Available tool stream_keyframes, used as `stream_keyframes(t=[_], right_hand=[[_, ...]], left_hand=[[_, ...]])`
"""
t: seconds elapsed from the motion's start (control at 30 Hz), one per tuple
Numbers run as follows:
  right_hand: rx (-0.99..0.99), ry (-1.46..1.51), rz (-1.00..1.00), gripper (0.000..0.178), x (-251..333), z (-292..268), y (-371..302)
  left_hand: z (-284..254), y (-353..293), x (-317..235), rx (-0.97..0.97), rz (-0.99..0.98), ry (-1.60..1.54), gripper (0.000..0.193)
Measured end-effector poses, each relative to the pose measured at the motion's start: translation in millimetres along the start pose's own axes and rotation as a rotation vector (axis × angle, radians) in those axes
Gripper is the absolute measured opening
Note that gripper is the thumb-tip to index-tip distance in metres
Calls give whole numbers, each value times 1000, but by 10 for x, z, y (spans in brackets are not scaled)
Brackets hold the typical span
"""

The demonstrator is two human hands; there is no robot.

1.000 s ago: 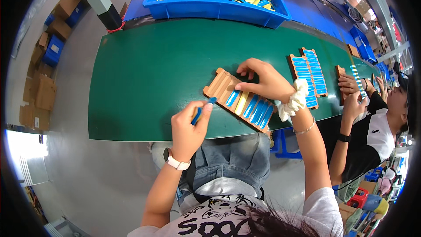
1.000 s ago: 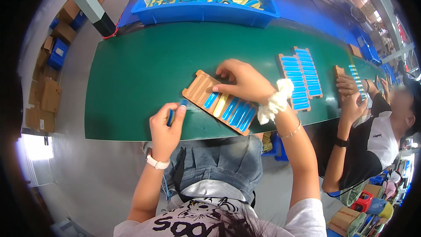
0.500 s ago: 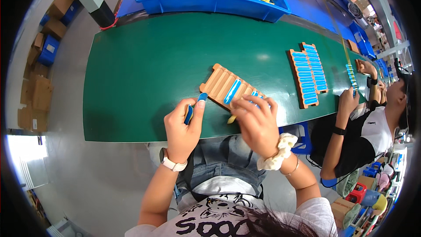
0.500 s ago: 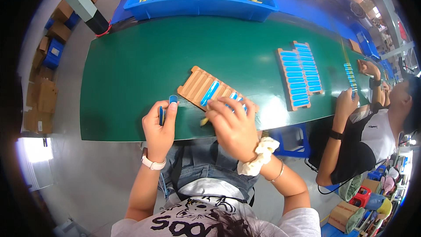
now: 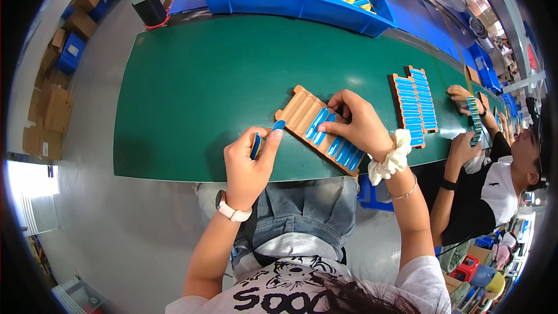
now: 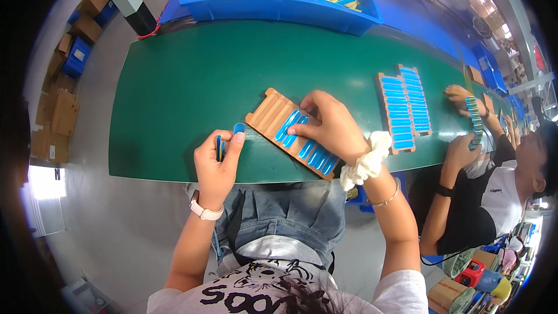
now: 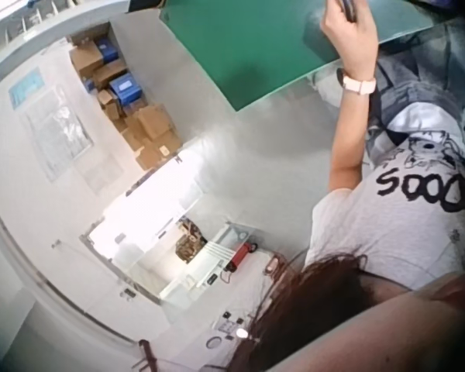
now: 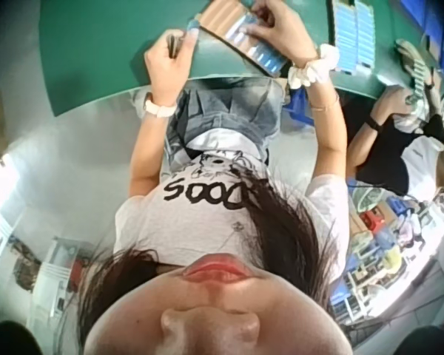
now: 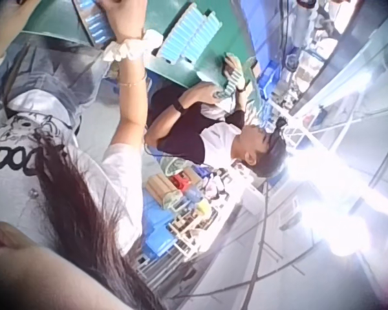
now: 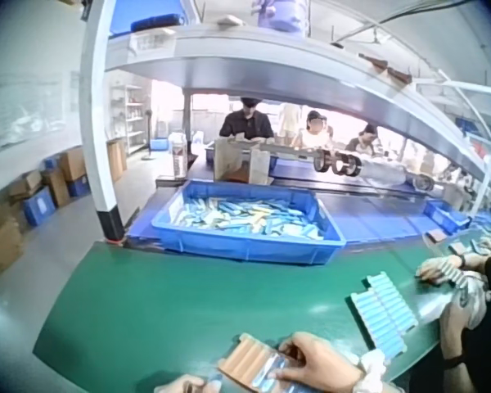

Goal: The person takes strips from a bin, holds them in one hand, and places them one by one into the slots of grooved boards by hand.

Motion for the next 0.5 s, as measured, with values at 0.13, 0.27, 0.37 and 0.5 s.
stream_keyframes(t=[0.13,0.27,0.37,0.5], right_hand=[[-234,-141,-88,39,38,101,-101],[-161,198,-317,32,399,153,-211],[115,405,-220,29,581,303,-207],[143,741,-140,19,475,523,-203]], left_hand=[[-20,2,-7,-23,37,-144,19],[-107,-27,14,212,83,-112,16],[-85,-11,19,243,113,-100,18],[-74,-23,24,238,104,-180,19]])
Point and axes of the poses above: each hand's wrist, its own y-axis towards the middle knuckle, its own z-axis out of the palm, x = y × z, the point moved 1 cm from there along y, towards the middle knuckle, and after that the axes turned 11 degrees about x, right-handed, at the moved point
